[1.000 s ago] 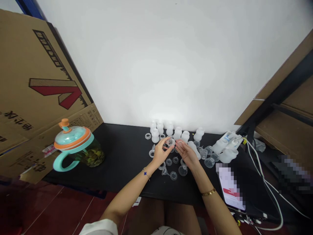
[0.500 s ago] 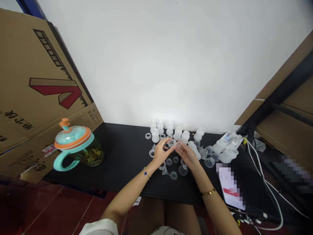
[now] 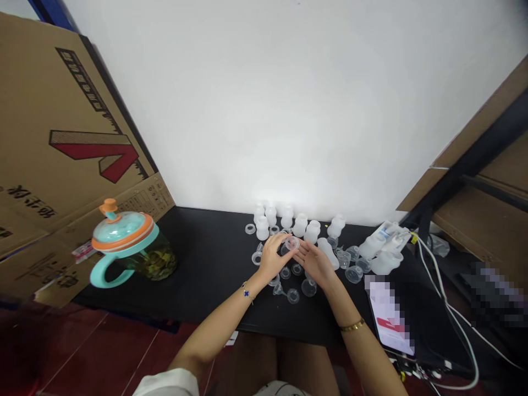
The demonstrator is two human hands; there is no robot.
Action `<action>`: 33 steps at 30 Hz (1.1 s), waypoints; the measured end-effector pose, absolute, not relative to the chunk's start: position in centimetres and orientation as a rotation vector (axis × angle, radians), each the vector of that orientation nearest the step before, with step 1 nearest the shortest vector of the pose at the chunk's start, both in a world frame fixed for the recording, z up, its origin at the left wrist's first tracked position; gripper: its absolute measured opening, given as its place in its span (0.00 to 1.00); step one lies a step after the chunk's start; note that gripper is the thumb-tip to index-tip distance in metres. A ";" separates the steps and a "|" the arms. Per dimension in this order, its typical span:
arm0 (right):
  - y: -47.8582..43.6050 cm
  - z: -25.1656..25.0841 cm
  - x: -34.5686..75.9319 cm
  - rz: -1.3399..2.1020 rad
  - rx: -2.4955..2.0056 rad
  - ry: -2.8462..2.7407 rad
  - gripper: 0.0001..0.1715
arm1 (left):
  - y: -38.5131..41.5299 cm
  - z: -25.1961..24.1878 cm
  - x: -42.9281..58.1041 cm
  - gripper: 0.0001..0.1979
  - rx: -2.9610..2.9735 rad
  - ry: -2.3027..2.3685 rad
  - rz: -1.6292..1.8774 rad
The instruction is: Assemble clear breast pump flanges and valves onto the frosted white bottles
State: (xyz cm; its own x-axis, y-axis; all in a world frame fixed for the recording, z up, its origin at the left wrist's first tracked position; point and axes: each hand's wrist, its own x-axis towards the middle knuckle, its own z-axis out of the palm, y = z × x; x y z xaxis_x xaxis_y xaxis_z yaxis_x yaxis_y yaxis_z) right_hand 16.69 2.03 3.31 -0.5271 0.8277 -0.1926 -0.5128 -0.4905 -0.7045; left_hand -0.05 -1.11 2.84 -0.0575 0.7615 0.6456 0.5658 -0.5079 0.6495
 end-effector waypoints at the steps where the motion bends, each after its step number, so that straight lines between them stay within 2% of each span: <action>1: 1.9 3.5 16.7 2.081 -0.657 -0.765 0.16 | -1.1 2.9 0.0 0.19 2.023 1.453 1.595; 19: 1.6 3.4 16.5 2.039 -0.655 -0.824 0.16 | -1.0 2.4 -0.1 0.19 2.073 1.467 1.463; 26: 1.2 3.8 16.5 1.994 -0.688 -0.929 0.20 | -1.1 2.4 0.0 0.19 2.069 1.447 1.446; 33: 1.2 3.6 16.4 1.960 -0.736 -0.931 0.18 | -1.5 2.9 0.1 0.18 2.055 1.467 1.479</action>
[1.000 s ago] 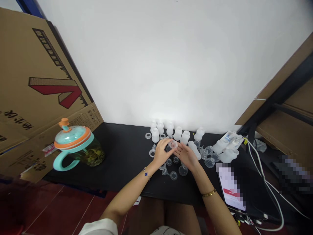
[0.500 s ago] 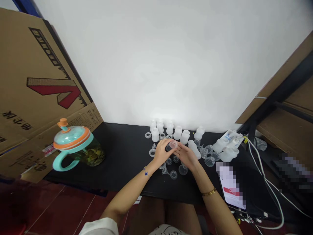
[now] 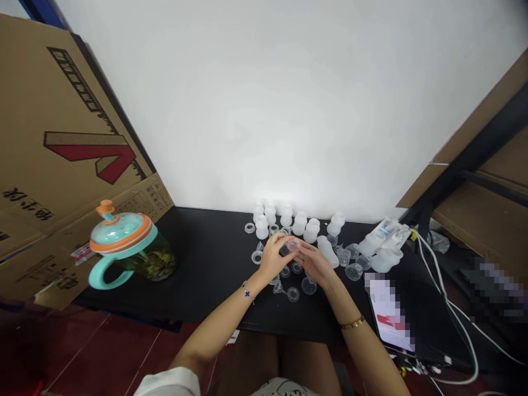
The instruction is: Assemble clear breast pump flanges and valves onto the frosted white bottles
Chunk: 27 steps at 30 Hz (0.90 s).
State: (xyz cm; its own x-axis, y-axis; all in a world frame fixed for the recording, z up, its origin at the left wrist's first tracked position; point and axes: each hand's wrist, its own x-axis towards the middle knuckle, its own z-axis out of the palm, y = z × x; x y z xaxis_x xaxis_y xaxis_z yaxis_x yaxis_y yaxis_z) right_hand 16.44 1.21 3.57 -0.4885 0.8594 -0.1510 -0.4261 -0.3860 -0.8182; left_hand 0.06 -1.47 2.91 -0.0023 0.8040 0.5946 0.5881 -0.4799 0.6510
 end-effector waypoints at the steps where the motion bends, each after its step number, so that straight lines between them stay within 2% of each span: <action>1: 1.2 3.5 16.5 1.962 -0.737 -0.931 0.19 | -1.5 3.0 0.1 0.18 2.054 1.467 1.481; 12: 1.2 3.6 16.5 1.954 -0.746 -0.908 0.16 | -1.5 3.0 0.2 0.21 2.086 1.432 1.491; 21: 1.4 3.4 16.6 1.971 -0.679 -0.918 0.17 | -1.5 3.0 0.2 0.12 2.069 1.438 1.583; 27: 1.4 3.5 16.6 1.975 -0.666 -0.930 0.17 | -1.4 2.6 0.2 0.09 2.091 1.395 1.623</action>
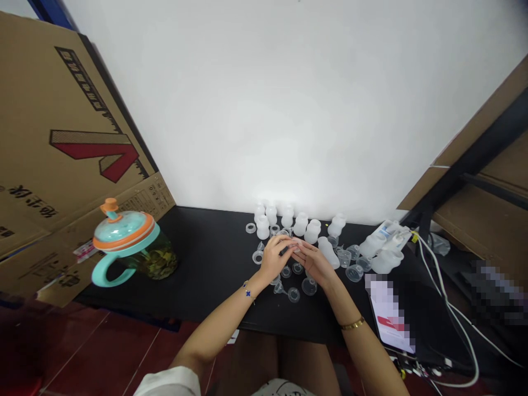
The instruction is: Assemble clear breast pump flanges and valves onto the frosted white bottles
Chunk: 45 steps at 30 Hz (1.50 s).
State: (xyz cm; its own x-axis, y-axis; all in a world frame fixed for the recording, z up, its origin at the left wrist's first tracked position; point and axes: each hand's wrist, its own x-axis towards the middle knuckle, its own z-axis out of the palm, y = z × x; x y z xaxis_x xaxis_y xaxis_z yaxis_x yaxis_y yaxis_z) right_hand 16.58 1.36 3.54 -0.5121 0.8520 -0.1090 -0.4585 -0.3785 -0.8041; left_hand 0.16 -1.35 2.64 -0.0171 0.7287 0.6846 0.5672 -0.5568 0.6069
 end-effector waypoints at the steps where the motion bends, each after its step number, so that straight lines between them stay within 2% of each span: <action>1: 1.4 3.6 16.6 1.974 -0.667 -0.930 0.17 | -1.3 2.6 0.1 0.09 2.094 1.391 1.629; 25: 1.5 3.4 16.6 1.957 -0.699 -0.923 0.16 | -1.3 2.9 0.2 0.09 2.025 1.322 1.636; 40: 1.7 3.5 16.6 1.779 -0.814 -1.022 0.20 | 0.4 2.2 -0.4 0.19 1.328 1.093 1.525; 45: 1.7 3.0 16.5 1.617 -0.875 -1.201 0.25 | 0.4 2.5 -0.4 0.21 1.048 0.954 1.454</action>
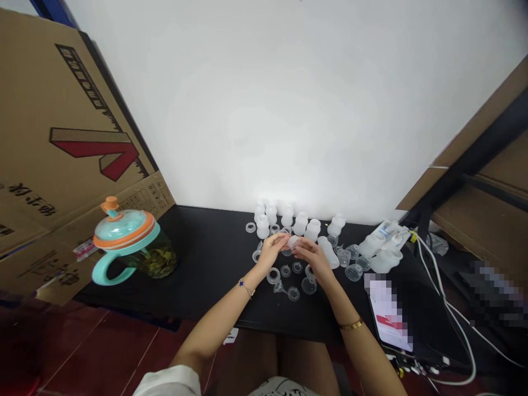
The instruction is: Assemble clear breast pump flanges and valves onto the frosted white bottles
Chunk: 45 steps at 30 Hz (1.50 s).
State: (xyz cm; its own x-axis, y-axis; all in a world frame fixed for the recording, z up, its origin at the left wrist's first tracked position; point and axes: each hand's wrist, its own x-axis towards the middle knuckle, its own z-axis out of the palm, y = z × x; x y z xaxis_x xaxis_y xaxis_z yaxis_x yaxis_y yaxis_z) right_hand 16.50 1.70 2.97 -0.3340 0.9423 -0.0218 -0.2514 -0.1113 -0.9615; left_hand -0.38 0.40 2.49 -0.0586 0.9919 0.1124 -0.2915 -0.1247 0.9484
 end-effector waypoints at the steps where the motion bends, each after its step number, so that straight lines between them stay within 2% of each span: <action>1: 1.7 2.9 16.5 1.589 -0.892 -1.225 0.26 | 0.3 2.6 -0.4 0.21 1.023 0.944 1.444; 6: 2.0 2.7 16.4 1.479 -0.947 -1.294 0.30 | 0.2 2.8 -0.3 0.21 0.977 0.938 1.413; 15: 2.2 2.2 16.3 1.369 -1.001 -1.354 0.27 | 0.2 2.6 -0.2 0.29 0.895 0.930 1.411; 26: 2.0 2.8 16.5 1.313 -1.035 -1.299 0.28 | -0.2 3.1 -0.4 0.25 0.998 0.859 1.336; 32: 1.9 3.2 16.4 1.296 -1.049 -1.282 0.26 | -0.1 2.7 -0.2 0.28 1.077 0.932 1.305; 45: 1.7 3.2 16.2 1.259 -1.038 -1.325 0.30 | -0.2 2.7 0.1 0.17 1.312 1.017 1.352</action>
State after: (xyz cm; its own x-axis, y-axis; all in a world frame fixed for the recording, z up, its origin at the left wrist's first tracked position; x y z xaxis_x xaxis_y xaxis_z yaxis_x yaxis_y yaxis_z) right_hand 16.16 1.70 3.17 -0.1389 0.9855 0.0978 -0.0473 0.0920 -0.9946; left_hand 0.10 -0.24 2.66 0.0388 0.9798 0.1962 -0.0835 -0.1925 0.9777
